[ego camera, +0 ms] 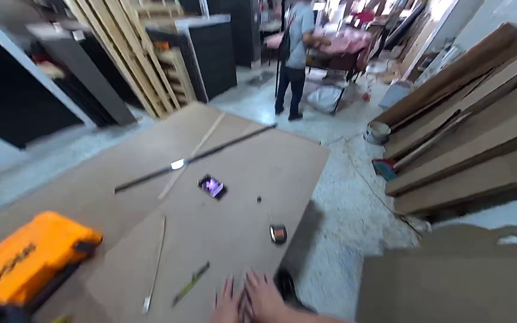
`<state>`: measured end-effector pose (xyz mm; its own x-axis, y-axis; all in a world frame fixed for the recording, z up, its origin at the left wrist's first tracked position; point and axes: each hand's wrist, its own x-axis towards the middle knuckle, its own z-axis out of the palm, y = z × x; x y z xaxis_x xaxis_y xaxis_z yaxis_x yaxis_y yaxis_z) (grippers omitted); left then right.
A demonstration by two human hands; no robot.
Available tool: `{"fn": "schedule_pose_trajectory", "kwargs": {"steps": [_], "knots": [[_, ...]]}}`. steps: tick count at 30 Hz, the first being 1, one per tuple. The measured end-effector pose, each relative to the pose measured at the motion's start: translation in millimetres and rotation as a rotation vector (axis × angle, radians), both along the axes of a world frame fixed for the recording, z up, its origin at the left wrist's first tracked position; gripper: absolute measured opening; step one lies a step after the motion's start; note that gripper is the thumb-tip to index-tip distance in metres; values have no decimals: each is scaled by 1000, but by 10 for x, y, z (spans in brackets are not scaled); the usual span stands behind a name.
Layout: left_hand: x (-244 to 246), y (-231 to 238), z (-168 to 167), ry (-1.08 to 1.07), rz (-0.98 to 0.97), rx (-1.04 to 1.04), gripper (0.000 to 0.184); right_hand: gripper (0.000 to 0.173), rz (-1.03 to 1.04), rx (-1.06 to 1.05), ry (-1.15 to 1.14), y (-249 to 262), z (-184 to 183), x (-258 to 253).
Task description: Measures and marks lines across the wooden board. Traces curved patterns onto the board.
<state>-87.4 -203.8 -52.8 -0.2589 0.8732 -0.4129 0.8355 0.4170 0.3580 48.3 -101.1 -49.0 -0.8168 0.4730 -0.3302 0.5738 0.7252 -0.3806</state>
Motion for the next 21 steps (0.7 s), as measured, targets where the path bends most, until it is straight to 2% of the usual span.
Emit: {"fn": "schedule_pose_trajectory", "kwargs": {"steps": [3, 5, 8, 10, 12, 14, 18, 21], "knots": [[-91, 25, 55, -58, -60, -164, 55, 63, -34, -35, -96, -75, 43, -49], [-212, 37, 100, -98, -57, -168, 54, 67, -61, -21, -116, -118, -6, -78], [-575, -46, 115, -64, 129, -38, 44, 80, -97, 54, -108, -208, -123, -78], [-936, -99, 150, 34, 273, 39, 42, 82, -102, 63, -116, -237, -136, -96], [-1265, -66, 224, 84, 381, 33, 48, 81, -111, 55, -112, -238, -122, -120], [-1522, 29, 197, 112, 384, -101, 51, 78, -123, 32, -127, -230, -100, -148], [-1766, 194, 66, 75, 284, -420, 39, 78, -117, 40, -129, -229, -114, -142], [-1713, 197, 147, -22, 355, -382, 32, 78, -86, 53, -123, -204, -110, -129]]}}
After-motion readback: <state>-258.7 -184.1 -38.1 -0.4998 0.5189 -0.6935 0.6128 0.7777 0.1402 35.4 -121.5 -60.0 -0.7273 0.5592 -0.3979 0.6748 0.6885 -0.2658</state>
